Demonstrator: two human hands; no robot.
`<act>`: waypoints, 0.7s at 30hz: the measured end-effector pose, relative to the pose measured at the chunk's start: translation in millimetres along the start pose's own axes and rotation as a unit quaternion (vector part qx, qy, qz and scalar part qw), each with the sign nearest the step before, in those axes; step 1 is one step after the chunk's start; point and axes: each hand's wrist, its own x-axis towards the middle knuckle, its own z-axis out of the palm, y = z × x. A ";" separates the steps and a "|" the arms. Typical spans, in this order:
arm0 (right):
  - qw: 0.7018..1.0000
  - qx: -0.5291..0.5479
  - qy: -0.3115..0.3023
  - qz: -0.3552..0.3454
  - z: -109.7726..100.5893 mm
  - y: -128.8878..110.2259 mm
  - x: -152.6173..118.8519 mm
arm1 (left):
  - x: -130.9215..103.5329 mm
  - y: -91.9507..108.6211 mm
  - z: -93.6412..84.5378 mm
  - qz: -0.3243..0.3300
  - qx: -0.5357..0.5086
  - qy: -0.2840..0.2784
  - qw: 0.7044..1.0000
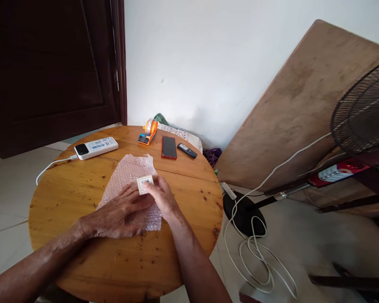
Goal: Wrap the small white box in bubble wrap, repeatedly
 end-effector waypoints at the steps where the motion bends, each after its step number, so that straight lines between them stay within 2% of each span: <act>1: 1.000 0.001 0.025 0.001 -4.7 2.9 2.9 | -0.4 -2.8 -1.2 -0.001 -0.004 -0.001 1.000; 3: 0.998 -0.012 0.055 -0.002 -12.0 6.6 6.9 | -2.3 -10.9 -1.5 -0.024 0.002 0.004 1.000; 5: 0.997 -0.031 0.063 -0.012 -15.8 8.5 8.9 | -4.6 -20.2 0.6 -0.090 0.040 0.053 0.994; 7: 0.996 -0.068 0.057 -0.024 -16.4 9.3 9.1 | -5.8 -27.7 3.5 -0.128 0.062 0.073 0.987; 10: 0.982 -0.170 0.055 -0.055 -12.2 8.1 5.7 | -5.1 -32.2 5.7 -0.141 0.046 0.087 0.985; 12: 0.961 -0.257 0.056 -0.084 -7.4 6.1 2.1 | -4.0 -31.8 5.4 -0.144 0.033 0.097 0.984; 15: 0.920 -0.374 0.002 -0.120 -1.3 3.5 -2.6 | -3.1 -30.4 3.3 -0.148 0.030 0.094 0.984; 18: 0.905 -0.404 -0.054 -0.124 -0.6 3.3 -3.8 | -3.8 -30.4 1.7 -0.156 0.031 0.085 0.984; 21: 0.914 -0.385 -0.052 -0.114 -4.7 5.4 -2.6 | -4.8 -31.7 1.7 -0.156 0.047 0.090 0.982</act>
